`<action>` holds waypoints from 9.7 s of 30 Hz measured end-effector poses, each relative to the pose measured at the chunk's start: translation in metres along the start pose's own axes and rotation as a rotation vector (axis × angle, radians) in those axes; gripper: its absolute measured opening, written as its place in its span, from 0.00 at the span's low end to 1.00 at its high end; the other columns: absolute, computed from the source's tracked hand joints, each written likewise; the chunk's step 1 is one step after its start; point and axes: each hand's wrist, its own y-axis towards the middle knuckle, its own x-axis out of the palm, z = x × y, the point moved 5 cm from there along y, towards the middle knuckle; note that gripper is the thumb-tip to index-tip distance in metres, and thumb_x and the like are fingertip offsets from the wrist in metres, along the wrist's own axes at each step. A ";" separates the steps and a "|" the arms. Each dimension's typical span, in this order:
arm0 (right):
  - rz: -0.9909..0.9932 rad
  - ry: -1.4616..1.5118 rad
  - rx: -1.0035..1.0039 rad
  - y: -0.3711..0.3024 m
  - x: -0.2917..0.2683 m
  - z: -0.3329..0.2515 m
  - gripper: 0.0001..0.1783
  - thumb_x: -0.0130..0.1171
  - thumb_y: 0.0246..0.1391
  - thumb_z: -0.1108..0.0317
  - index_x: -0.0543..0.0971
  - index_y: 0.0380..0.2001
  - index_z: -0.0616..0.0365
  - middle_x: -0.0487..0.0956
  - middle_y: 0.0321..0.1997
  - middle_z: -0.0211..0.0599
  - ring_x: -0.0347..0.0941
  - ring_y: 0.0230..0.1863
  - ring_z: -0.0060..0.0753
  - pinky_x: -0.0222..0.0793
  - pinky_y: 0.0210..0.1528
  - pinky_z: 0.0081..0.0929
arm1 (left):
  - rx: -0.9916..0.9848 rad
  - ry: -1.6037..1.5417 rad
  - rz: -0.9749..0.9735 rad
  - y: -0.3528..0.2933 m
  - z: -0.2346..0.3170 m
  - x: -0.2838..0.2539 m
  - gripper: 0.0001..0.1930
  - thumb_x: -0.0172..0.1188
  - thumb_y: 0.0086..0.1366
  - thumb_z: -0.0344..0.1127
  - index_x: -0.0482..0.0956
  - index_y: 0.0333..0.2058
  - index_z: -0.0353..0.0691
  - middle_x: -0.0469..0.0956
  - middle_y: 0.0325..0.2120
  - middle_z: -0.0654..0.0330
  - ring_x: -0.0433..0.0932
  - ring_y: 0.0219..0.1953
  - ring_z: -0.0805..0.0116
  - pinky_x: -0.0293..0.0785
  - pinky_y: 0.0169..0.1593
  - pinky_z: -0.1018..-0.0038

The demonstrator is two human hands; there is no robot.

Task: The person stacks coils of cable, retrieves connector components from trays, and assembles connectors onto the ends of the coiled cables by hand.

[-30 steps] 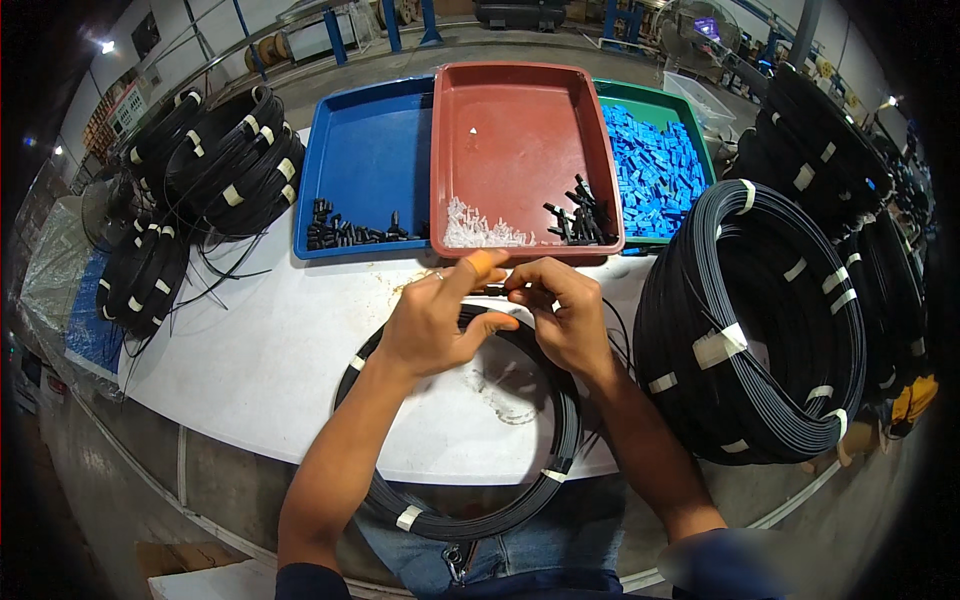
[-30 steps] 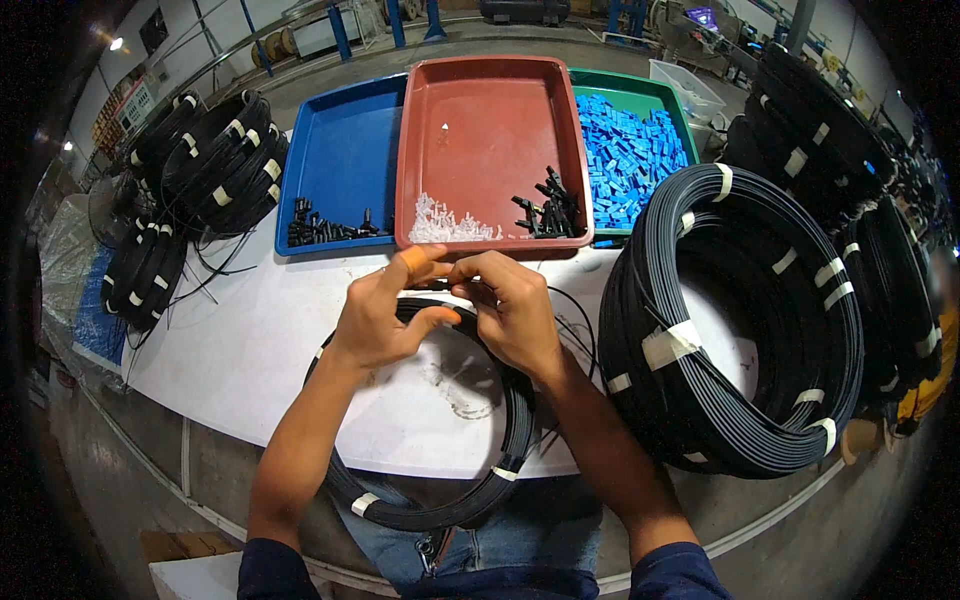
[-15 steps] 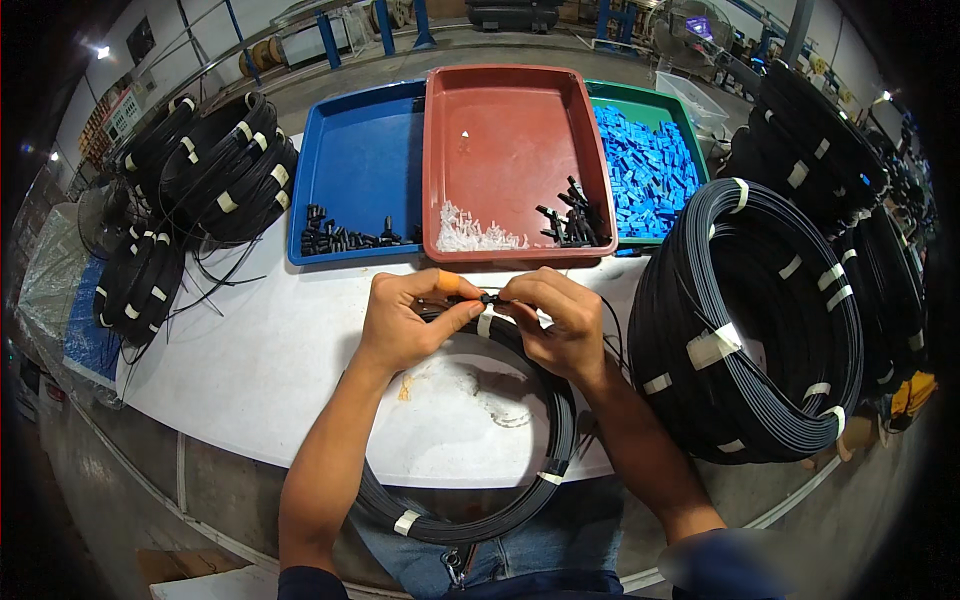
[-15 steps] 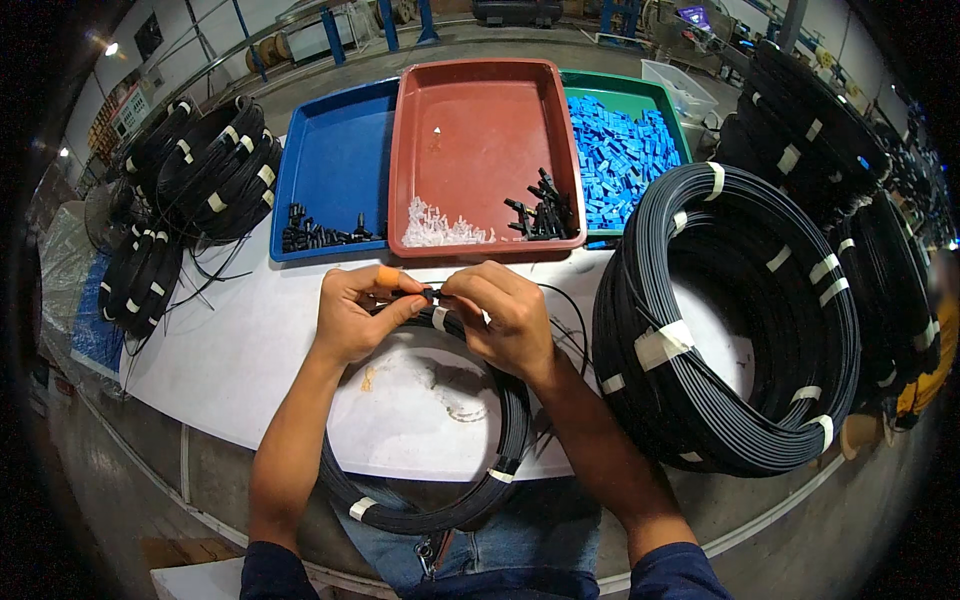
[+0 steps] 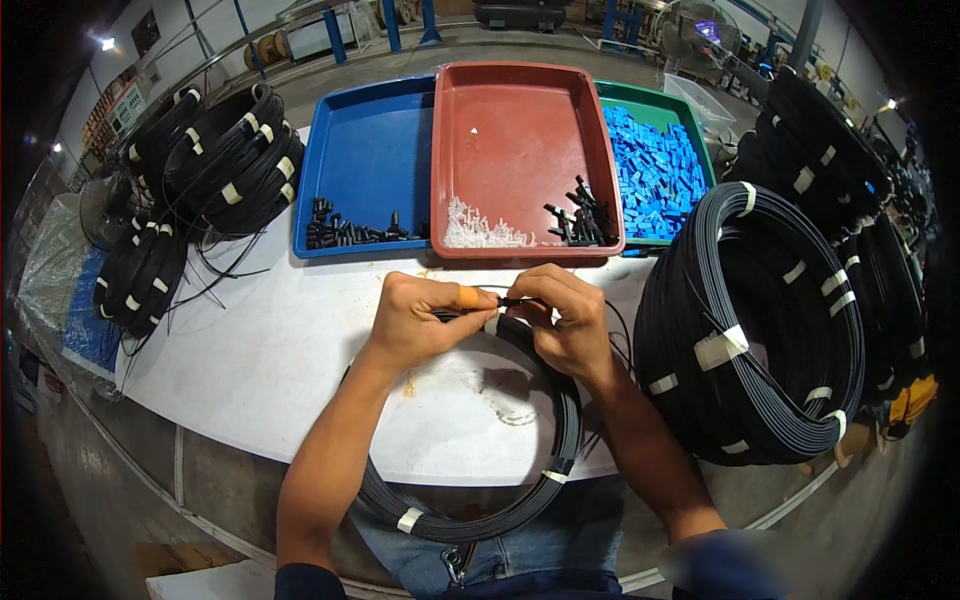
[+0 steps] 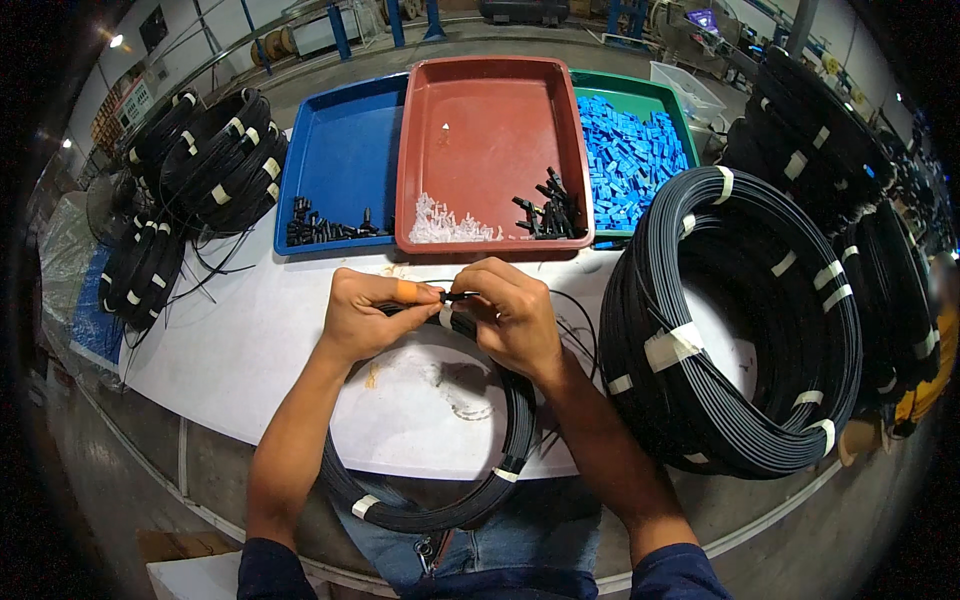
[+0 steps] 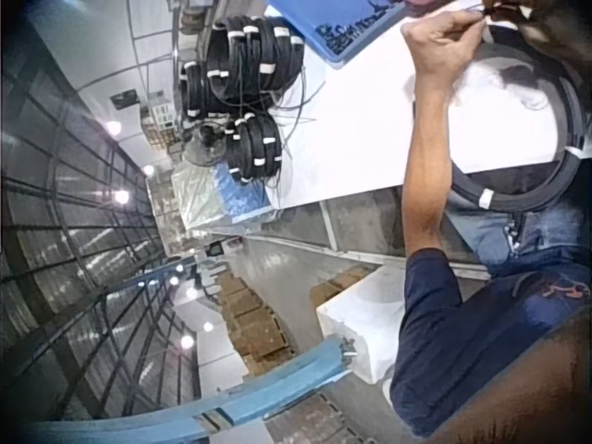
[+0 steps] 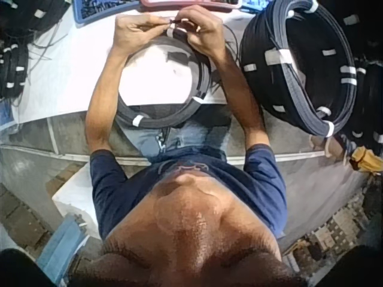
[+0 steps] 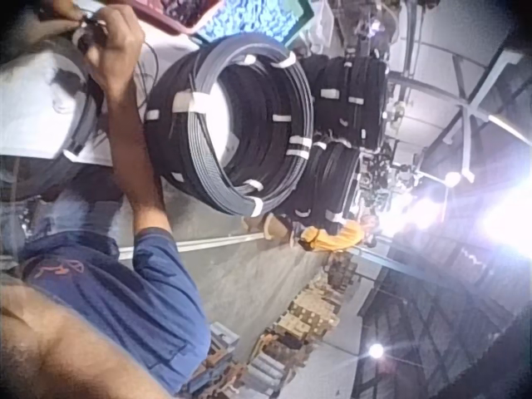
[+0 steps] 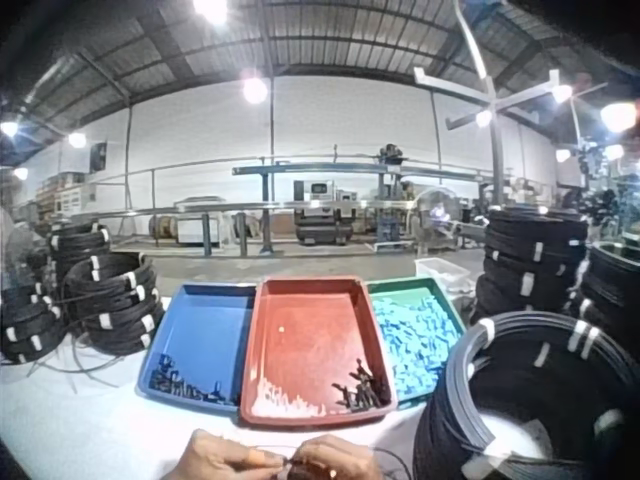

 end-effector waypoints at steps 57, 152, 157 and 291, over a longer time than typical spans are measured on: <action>-0.152 -0.137 0.044 -0.001 0.005 0.003 0.27 0.62 0.40 0.86 0.86 0.43 0.46 0.78 0.36 0.34 0.80 0.31 0.39 0.76 0.31 0.34 | -0.105 0.087 -0.044 0.000 -0.005 -0.014 0.20 0.71 0.54 0.20 0.83 0.47 0.33 0.88 0.33 0.54 0.88 0.38 0.67 0.82 0.43 0.78; -0.027 -0.110 -0.105 -0.004 0.013 -0.011 0.18 0.67 0.42 0.84 0.84 0.39 0.58 0.80 0.30 0.35 0.72 0.27 0.37 0.64 0.32 0.32 | -0.121 -0.214 0.125 -0.018 -0.016 -0.023 0.12 0.71 0.54 0.16 0.79 0.36 0.31 0.83 0.28 0.56 0.86 0.33 0.67 0.86 0.35 0.74; -0.072 -0.121 -0.098 -0.004 0.013 -0.011 0.19 0.65 0.41 0.86 0.84 0.39 0.58 0.80 0.28 0.36 0.73 0.27 0.37 0.65 0.31 0.31 | -0.129 -0.199 0.111 -0.021 -0.022 -0.025 0.13 0.71 0.53 0.16 0.79 0.36 0.31 0.83 0.30 0.56 0.86 0.34 0.68 0.86 0.35 0.74; -0.462 -0.235 -0.073 -0.004 0.025 -0.013 0.27 0.66 0.44 0.77 0.78 0.50 0.46 0.77 0.31 0.31 0.78 0.29 0.38 0.73 0.28 0.35 | -0.176 -0.164 0.108 -0.036 -0.011 -0.025 0.12 0.75 0.53 0.21 0.85 0.37 0.30 0.86 0.33 0.56 0.86 0.35 0.71 0.83 0.41 0.78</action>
